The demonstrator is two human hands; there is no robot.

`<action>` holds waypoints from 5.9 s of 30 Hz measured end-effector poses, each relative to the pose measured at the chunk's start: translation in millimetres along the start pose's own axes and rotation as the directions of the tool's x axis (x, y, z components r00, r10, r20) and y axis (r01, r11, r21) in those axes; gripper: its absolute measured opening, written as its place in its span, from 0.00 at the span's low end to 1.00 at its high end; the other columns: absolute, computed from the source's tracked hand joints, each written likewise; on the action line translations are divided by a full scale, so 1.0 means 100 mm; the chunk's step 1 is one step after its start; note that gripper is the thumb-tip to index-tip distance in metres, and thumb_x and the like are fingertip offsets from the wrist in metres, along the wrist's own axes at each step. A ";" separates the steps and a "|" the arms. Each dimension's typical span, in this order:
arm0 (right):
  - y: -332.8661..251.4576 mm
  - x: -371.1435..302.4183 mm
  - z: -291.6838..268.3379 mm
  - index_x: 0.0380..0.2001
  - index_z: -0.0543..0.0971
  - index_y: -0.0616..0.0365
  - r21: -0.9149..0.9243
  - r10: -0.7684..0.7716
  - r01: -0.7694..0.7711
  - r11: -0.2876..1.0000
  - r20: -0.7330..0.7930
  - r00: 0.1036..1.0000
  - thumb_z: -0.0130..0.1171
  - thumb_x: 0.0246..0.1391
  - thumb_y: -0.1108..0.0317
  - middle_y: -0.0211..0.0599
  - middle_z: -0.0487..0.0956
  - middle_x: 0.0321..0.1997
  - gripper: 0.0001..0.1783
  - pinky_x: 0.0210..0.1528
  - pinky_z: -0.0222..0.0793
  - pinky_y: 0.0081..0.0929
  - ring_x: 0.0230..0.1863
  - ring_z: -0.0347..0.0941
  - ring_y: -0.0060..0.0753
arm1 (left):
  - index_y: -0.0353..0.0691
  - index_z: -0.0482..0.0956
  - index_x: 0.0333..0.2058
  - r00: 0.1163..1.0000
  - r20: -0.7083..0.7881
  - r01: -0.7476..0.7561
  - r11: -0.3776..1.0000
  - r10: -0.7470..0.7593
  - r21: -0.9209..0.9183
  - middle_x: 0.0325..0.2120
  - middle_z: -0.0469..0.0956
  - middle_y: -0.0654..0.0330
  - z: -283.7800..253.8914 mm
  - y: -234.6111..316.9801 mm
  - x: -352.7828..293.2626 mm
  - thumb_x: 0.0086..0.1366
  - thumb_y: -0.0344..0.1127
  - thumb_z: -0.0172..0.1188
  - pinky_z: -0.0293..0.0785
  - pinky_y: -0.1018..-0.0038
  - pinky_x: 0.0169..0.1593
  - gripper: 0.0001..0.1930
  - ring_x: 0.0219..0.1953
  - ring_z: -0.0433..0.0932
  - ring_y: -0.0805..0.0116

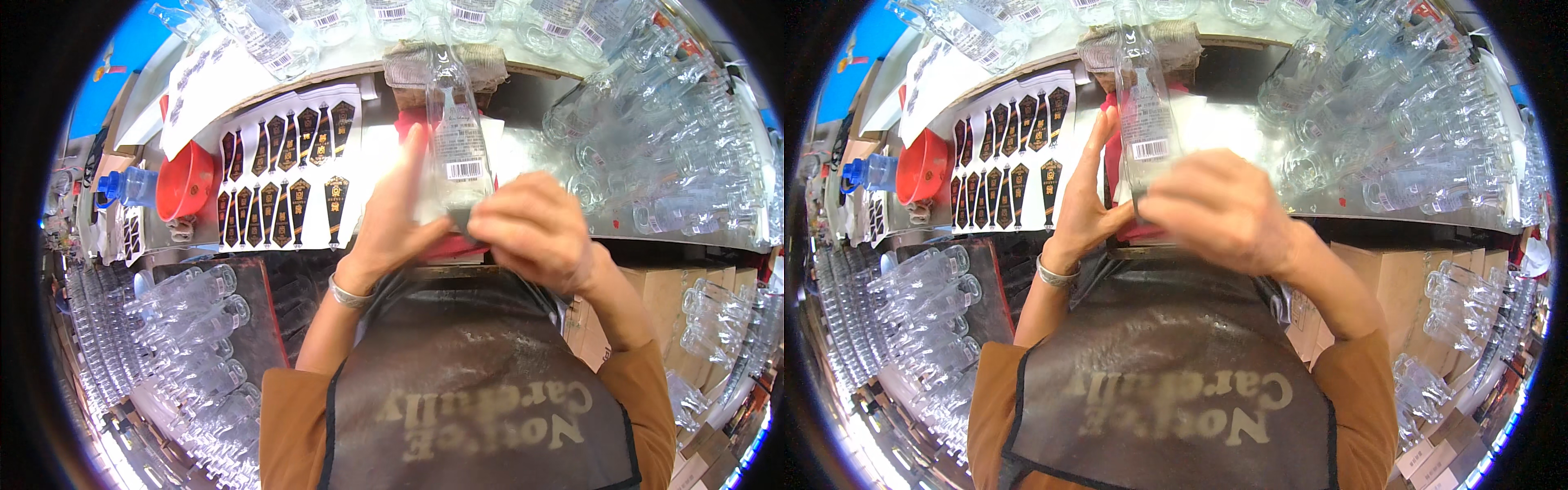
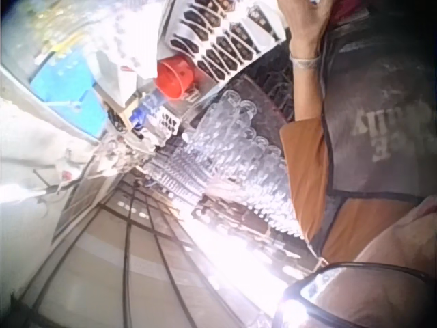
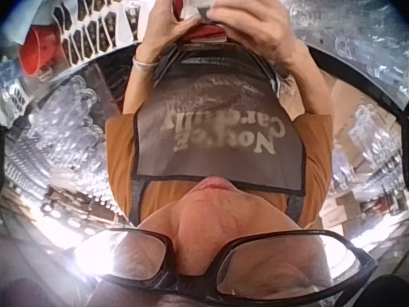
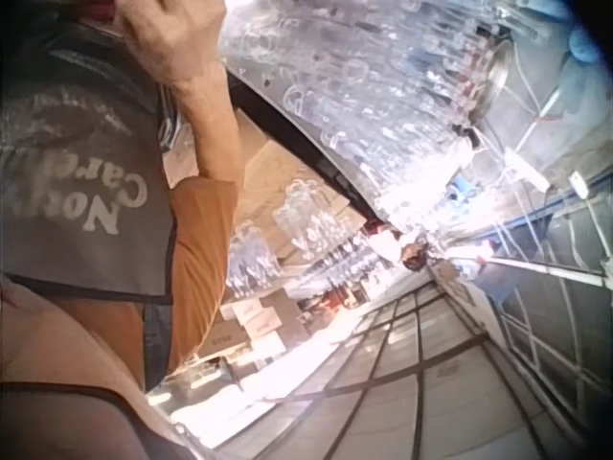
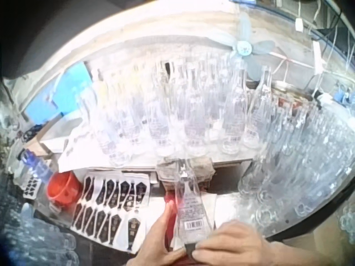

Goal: The person repeatedly picks clear plastic bottles, applies a label to each bottle using a small black tool, and places the labeled bottles into a cardboard box. The process is performed one bottle at a time in a repetitive sequence.

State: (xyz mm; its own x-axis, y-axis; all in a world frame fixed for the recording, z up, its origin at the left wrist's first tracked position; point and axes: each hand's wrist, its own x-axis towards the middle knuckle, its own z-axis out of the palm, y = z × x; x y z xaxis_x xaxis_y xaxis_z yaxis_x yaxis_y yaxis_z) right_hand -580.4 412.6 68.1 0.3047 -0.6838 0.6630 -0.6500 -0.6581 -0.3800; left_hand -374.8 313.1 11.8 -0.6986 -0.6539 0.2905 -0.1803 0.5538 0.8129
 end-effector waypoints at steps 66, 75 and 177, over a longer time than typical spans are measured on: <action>0.08 0.58 0.07 0.31 0.78 0.55 -0.090 -0.014 0.054 0.994 0.397 0.918 0.62 0.47 0.69 0.36 0.78 0.32 0.06 0.38 0.76 0.34 0.36 0.77 0.40 | 0.34 0.42 0.72 0.990 -0.123 0.077 0.995 -0.069 0.066 0.66 0.62 0.43 0.22 0.15 -0.13 0.52 0.27 0.73 0.69 0.61 0.63 0.57 0.60 0.72 0.54; 0.09 0.60 0.20 0.28 0.76 0.54 -0.185 -0.026 0.101 0.978 0.370 0.929 0.62 0.44 0.67 0.34 0.76 0.31 0.07 0.39 0.74 0.37 0.38 0.77 0.38 | 0.30 0.34 0.72 0.982 -0.182 0.064 0.998 -0.059 0.023 0.61 0.69 0.46 0.29 0.12 -0.11 0.50 0.26 0.73 0.69 0.63 0.62 0.61 0.59 0.73 0.54; -0.69 -1.06 -2.13 0.47 0.78 0.61 -0.025 0.625 -0.643 0.766 -0.209 0.753 0.56 0.60 0.75 0.34 0.81 0.44 0.12 0.33 0.68 0.17 0.35 0.75 0.18 | 0.32 0.64 0.66 0.860 0.409 -0.196 0.939 0.303 -0.283 0.61 0.71 0.49 0.82 0.89 0.39 0.49 0.47 0.77 0.64 0.62 0.66 0.50 0.61 0.73 0.56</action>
State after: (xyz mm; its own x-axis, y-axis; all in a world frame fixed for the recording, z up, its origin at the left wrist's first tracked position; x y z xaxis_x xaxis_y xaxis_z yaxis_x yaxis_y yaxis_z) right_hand -716.1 597.3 161.5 -0.3221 -0.8598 0.3963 -0.7113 -0.0564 -0.7006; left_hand -474.4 378.9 53.8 -0.9393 -0.1837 0.2897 0.1636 0.5025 0.8490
